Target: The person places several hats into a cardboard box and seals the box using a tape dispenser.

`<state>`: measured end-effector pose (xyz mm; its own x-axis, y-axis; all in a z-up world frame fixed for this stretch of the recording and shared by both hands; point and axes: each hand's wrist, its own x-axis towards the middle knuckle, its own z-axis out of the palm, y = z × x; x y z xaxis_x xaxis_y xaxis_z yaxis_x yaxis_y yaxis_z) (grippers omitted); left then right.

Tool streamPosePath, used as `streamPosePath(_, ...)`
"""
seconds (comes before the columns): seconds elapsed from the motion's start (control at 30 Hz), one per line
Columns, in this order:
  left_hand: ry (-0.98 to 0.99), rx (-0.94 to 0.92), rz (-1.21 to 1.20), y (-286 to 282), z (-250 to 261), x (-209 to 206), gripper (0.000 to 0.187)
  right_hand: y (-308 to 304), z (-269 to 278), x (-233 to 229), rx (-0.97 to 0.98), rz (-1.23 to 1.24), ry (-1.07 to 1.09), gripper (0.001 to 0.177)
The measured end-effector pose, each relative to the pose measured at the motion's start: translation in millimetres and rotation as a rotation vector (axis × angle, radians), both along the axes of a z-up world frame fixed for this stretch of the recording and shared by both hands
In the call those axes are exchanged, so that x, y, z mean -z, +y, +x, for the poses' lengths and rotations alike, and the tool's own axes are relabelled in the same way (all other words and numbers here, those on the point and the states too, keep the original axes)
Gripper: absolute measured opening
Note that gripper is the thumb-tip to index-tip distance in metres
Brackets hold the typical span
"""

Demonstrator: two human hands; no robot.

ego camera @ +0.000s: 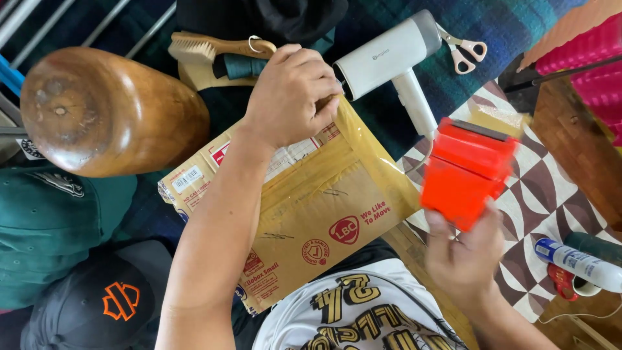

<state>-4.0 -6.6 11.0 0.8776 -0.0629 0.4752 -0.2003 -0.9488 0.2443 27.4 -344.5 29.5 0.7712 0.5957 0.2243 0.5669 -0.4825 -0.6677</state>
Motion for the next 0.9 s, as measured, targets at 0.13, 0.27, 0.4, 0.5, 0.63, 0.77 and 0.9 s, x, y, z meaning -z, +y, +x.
streamPosePath(0.13, 0.294, -0.110, -0.062, -1, 6, 15, 0.030, 55, 8, 2, -0.180, -0.049, -0.069, 0.028)
streamPosePath(0.27, 0.374, -0.171, -0.004, -4, 11, 16, 0.039, 80, 27, 15, -0.197, -0.181, 0.024, 0.032)
streamPosePath(0.4, 0.447, -0.193, -0.047, -4, 12, 13, 0.041, 77, 40, 40, -0.052, -0.011, 0.449, 0.042)
streamPosePath(0.5, 0.240, -0.103, 0.024, -10, 9, 13, 0.028, 76, 45, 57, -0.167, 0.306, 0.464, 0.039)
streamPosePath(0.63, 0.103, 0.093, 0.157, -43, 6, -1, 0.019, 75, 50, 94, -0.244, 0.596, 0.579, 0.051)
streamPosePath(0.77, 0.102, -0.008, 0.046, -65, 1, 57, 0.041, 66, 56, 135, -0.215, 0.656, 0.715, 0.023)
streamPosePath(0.9, 0.163, -0.099, 0.044, -76, 5, 55, 0.051, 60, 55, 104, -0.142, 0.604, 0.417, 0.021)
